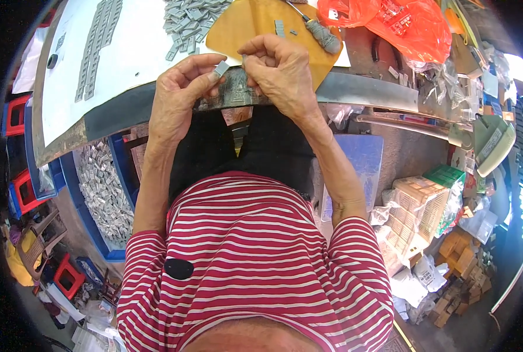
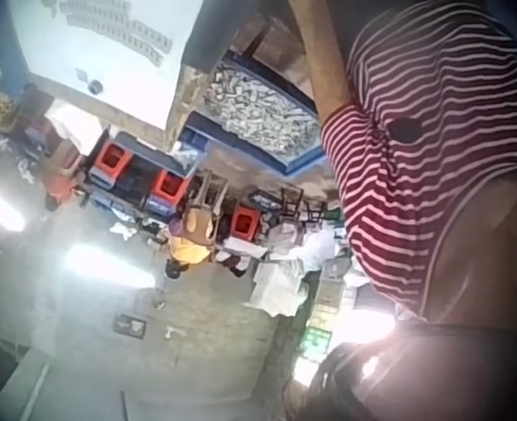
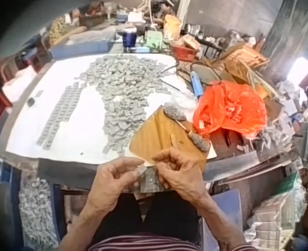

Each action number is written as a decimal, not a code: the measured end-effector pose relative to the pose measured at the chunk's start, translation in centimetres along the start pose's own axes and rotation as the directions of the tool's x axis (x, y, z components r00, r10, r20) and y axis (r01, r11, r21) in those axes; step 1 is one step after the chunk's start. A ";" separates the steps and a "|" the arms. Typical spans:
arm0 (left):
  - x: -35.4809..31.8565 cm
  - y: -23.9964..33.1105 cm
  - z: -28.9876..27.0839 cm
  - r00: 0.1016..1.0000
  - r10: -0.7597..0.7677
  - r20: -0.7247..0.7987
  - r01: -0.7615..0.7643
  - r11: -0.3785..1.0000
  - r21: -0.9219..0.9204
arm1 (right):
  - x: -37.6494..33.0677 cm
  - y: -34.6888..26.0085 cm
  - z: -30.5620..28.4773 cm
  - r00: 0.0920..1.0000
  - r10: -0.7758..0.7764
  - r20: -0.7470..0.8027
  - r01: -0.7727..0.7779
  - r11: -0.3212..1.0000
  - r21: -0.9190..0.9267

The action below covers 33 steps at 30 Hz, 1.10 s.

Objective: Manually inspecting and sorting small metal hardware components on a workbench.

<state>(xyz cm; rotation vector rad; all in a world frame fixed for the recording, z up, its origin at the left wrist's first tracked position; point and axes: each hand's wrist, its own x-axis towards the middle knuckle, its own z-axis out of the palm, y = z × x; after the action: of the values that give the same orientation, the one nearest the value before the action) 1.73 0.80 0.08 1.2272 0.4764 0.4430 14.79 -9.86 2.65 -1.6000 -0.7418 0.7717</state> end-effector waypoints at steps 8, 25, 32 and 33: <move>-0.4 0.0 -0.5 1.000 -0.013 -0.010 0.012 0.997 -0.082 | 0.9 -0.3 0.1 0.997 0.066 0.050 -0.076 0.966 0.249; -0.9 0.4 -0.1 1.000 0.025 -0.002 -0.025 0.986 -0.164 | 0.6 -0.4 -0.8 0.999 -0.022 0.037 0.021 0.999 0.028; -1.1 0.3 -0.1 1.000 0.007 -0.027 -0.012 0.975 -0.223 | 0.2 -0.2 0.0 0.992 0.044 0.119 -0.065 0.983 0.172; -1.1 0.3 -0.1 1.000 0.005 -0.028 -0.011 0.975 -0.223 | 0.1 -0.3 0.2 0.992 0.046 0.120 -0.067 0.983 0.172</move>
<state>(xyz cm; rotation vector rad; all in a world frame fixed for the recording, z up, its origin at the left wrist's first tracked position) 0.75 0.34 0.48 1.0071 0.4324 0.5067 14.67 -9.57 2.88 -1.4309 -0.6930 0.9520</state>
